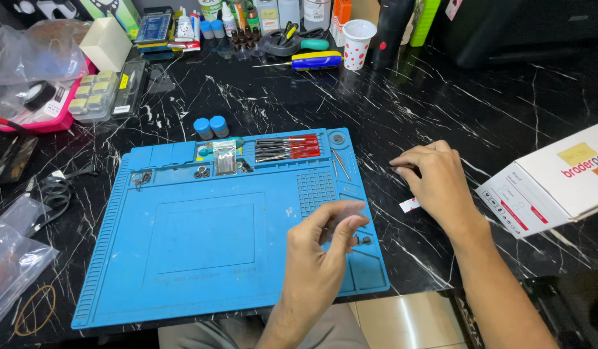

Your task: The person unpacks small plastic bags containing screws and other hardware from a cardboard box. They place the bags into the box, close it, and then sort small screws and components on a blue cutting mat.

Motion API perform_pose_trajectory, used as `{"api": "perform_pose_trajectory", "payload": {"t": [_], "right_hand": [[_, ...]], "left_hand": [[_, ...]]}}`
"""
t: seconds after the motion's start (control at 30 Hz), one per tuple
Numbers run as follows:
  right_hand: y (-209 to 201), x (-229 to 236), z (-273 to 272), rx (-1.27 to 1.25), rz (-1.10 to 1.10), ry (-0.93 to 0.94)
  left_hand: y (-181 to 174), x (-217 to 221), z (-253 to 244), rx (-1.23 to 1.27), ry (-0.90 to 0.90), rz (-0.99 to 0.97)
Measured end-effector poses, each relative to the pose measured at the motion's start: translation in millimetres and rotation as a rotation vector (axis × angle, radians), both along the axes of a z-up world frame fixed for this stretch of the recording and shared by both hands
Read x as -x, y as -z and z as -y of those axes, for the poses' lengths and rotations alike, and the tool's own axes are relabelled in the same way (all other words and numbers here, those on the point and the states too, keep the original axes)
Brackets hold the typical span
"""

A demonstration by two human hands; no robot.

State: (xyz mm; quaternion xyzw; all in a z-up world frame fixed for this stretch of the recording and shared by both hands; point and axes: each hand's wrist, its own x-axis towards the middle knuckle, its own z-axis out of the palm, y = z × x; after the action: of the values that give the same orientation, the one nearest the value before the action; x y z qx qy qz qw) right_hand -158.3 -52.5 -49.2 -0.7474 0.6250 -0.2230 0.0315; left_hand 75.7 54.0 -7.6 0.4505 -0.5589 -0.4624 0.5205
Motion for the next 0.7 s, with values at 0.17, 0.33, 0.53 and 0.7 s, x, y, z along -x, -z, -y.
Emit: {"api": "perform_pose_trajectory", "payload": {"t": [0.17,0.33,0.53,0.7], "right_hand": [[-6.0,-7.7,-7.8,0.125,0.028,-0.011],[-40.0,-38.5,-30.1,0.357,0.277,-0.167],[-65.5,-72.9,-70.0,0.069,0.926,-0.145],[-49.8,-76.9,-84.8,-0.047,1.217,-0.145]], "left_hand": [[-0.3,-1.0,-3.4,0.081,0.011,0.046],[0.2,-6.6,-6.8,0.136,0.004,0.074],[0.5,-8.4,-8.7,0.263,0.002,0.066],[-4.6,-9.7,-12.5,0.405,-0.033,0.162]]}}
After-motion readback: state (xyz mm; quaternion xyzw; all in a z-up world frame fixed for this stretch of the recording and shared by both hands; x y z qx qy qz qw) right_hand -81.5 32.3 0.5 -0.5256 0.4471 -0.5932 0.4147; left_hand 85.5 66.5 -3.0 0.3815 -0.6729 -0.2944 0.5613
